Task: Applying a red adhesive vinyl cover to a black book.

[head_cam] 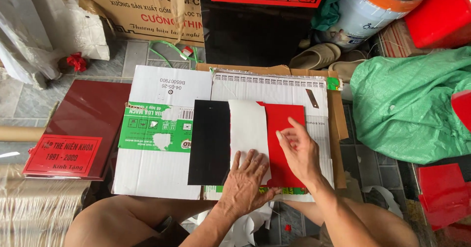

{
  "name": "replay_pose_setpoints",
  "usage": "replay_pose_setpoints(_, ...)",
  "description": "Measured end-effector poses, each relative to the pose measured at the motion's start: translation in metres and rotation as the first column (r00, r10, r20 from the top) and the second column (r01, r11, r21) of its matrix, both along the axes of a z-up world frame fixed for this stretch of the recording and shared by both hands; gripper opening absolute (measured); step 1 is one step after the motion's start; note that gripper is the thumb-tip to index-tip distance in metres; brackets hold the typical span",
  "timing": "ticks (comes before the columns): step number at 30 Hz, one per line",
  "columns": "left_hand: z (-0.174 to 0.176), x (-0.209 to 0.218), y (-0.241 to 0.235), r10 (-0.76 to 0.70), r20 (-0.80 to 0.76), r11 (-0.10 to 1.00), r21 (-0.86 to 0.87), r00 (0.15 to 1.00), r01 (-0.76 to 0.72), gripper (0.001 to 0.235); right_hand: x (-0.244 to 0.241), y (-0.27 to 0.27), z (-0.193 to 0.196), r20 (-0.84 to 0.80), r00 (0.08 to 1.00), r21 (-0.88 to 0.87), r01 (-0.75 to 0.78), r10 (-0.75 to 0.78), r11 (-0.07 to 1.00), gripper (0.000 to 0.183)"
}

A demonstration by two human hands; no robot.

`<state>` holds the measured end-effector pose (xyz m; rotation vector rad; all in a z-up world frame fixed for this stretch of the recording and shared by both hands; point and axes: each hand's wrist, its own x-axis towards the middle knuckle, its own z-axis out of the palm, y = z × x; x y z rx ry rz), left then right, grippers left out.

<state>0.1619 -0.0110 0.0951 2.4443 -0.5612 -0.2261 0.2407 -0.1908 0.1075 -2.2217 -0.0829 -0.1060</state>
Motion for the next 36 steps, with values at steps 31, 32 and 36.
replay_pose_setpoints(31, -0.038, 0.171, 0.061, 0.211, 0.305, 0.965, 0.085, 0.929, -0.247, 0.005, 0.127, 0.075, -0.047, -0.532, 0.845, 0.324, 0.146, 0.052, 0.935, 0.017)
replay_pose_setpoints(32, -0.039, 0.169, 0.060, 0.208, 0.304, 0.966, 0.085, 0.930, -0.244, 0.005, 0.127, 0.075, -0.050, -0.532, 0.845, 0.323, 0.149, 0.049, 0.934, 0.017)
replay_pose_setpoints(36, -0.036, 0.172, 0.053, 0.218, 0.244, 0.969, 0.064, 0.945, -0.240, 0.009, 0.128, 0.073, -0.051, -0.531, 0.846, 0.345, 0.155, 0.056, 0.926, 0.016)
